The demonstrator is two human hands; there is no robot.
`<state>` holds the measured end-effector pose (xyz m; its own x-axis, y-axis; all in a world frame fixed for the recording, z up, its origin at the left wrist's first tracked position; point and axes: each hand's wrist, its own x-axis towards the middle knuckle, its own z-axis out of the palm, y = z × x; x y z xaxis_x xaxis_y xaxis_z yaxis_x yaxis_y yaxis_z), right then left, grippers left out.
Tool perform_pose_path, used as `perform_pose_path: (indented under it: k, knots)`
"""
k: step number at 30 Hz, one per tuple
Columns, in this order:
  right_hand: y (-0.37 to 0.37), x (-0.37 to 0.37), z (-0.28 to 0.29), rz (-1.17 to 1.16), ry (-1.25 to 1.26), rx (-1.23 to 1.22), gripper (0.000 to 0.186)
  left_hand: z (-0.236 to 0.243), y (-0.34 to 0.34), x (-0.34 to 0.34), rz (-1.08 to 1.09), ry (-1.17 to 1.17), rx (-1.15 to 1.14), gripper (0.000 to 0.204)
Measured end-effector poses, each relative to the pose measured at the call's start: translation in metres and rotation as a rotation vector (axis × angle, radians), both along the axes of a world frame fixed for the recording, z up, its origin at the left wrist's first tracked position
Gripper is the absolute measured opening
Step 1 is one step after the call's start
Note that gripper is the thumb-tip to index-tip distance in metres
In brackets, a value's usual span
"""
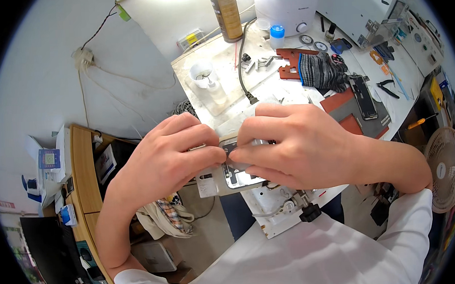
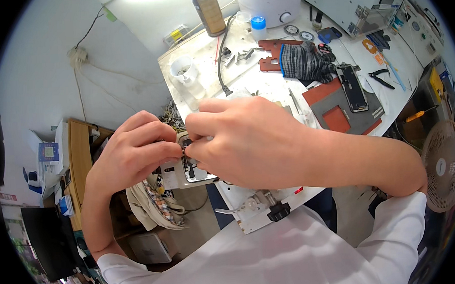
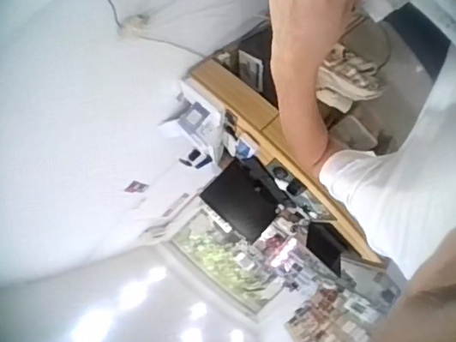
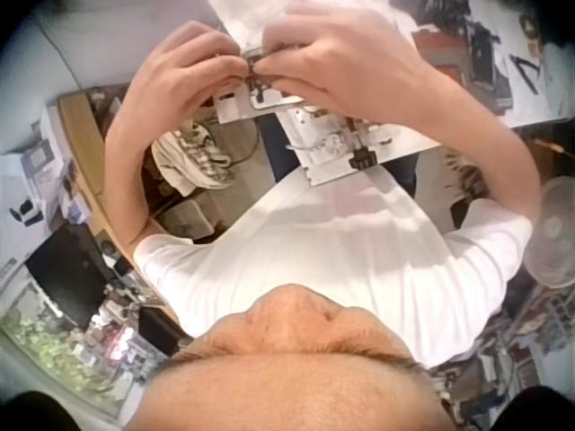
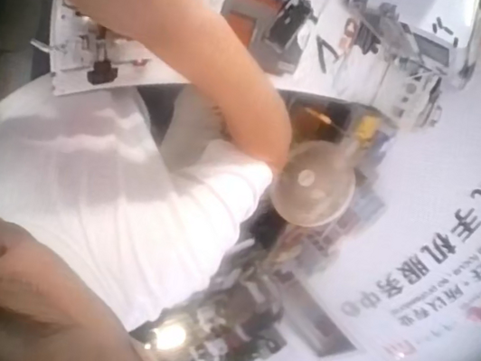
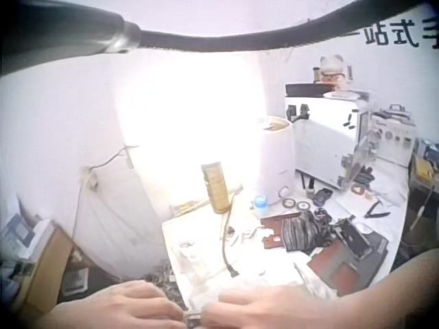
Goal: The person disassembles a smartphone, removes the screen, and places the chassis on a workbench. They then apply adhesive to the frame of the phone chassis using a small bottle and spread it with a tool.
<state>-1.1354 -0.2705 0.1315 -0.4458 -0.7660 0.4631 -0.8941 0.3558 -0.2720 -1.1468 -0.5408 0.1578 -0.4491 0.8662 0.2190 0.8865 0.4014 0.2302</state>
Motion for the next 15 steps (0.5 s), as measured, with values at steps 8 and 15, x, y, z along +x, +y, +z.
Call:
perform_pose_path:
  k: [8, 15]
  knots:
    - [0.054, 0.001, 0.016, -0.217, 0.040, -0.128, 0.024, 0.020, 0.011, -0.009, -0.087, 0.000, -0.193, 0.023]
    - [0.128, 0.044, -0.002, -0.610, -0.190, -0.315, 0.022, 0.024, 0.016, -0.009, -0.098, -0.066, -0.205, 0.018]
